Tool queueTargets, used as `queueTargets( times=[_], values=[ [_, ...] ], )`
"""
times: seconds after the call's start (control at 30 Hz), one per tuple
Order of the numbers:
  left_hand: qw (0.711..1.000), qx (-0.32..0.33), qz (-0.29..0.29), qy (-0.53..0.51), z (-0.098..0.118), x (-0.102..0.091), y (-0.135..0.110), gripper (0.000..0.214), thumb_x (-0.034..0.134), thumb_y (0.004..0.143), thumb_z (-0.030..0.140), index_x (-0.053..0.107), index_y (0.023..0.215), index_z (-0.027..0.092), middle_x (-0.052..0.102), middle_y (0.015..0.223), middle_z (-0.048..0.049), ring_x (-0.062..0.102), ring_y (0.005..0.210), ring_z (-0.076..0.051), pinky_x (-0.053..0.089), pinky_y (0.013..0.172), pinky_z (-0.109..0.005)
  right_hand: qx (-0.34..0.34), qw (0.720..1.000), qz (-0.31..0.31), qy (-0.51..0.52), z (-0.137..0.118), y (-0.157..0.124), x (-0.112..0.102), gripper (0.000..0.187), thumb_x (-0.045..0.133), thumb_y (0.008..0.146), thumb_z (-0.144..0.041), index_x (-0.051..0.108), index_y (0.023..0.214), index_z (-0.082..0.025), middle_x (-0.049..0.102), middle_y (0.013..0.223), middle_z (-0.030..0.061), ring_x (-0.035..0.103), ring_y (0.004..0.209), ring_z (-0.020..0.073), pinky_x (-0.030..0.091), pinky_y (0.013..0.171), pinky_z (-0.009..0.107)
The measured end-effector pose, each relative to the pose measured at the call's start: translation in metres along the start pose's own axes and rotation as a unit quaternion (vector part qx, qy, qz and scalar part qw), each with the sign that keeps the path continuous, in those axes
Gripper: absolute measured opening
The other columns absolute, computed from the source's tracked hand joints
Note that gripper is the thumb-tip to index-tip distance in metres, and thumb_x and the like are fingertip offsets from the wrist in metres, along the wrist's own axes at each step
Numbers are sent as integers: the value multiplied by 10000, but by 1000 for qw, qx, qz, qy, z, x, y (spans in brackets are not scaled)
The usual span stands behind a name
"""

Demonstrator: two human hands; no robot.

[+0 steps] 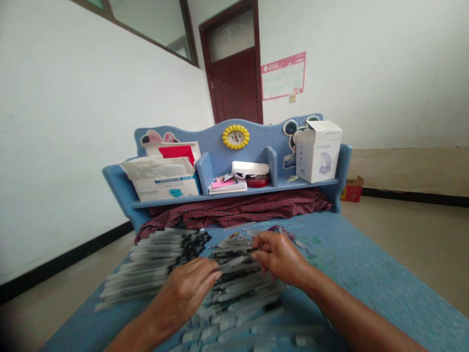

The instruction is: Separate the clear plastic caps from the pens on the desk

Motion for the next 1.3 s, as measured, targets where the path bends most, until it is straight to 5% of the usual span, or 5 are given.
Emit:
queueTargets(
  times=[0.27,0.6,0.93,1.1,1.3],
  values=[
    [1000,-17,-18,14,-4,5,0,160,416,908,188,561,842,175,593,738,-29,581,710,-184,444,624,-286,-24,995,25,-94,2,7,-5,127,510,793,-229,581,849,-139,439,453,-64,427,393,81,292,391,181],
    [1000,-2,-5,12,2,1,3,182,408,909,192,575,838,171,592,717,-26,578,691,-165,442,613,-255,-62,995,-49,-54,-11,-5,9,158,518,784,-239,574,668,-148,459,445,-50,393,405,63,293,406,170],
    [986,-111,-35,118,-43,-11,0,180,429,878,199,598,826,167,639,767,-50,622,741,-197,461,654,-277,19,996,79,-23,16,15,-47,235,541,762,-380,554,695,-155,468,363,-56,305,276,54,213,306,176],
    [974,-167,-53,142,-55,-16,-1,196,414,883,208,594,816,169,637,754,-45,622,721,-192,443,638,-269,-1,987,76,-140,19,16,-50,209,503,780,-295,572,649,-147,471,384,-43,369,342,66,270,374,189],
    [990,-126,-8,63,-33,-11,3,189,417,887,220,584,814,172,632,754,-31,616,713,-176,447,635,-262,-58,934,102,-338,6,10,-46,280,542,780,-355,609,590,-160,506,482,-14,411,461,85,227,453,219]
  ],
)
Point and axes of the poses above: each hand's wrist, its own y-axis towards the middle knuckle, its own x-axis out of the palm, z = x × y, the point moved 5 cm from there along y, towards the middle knuckle
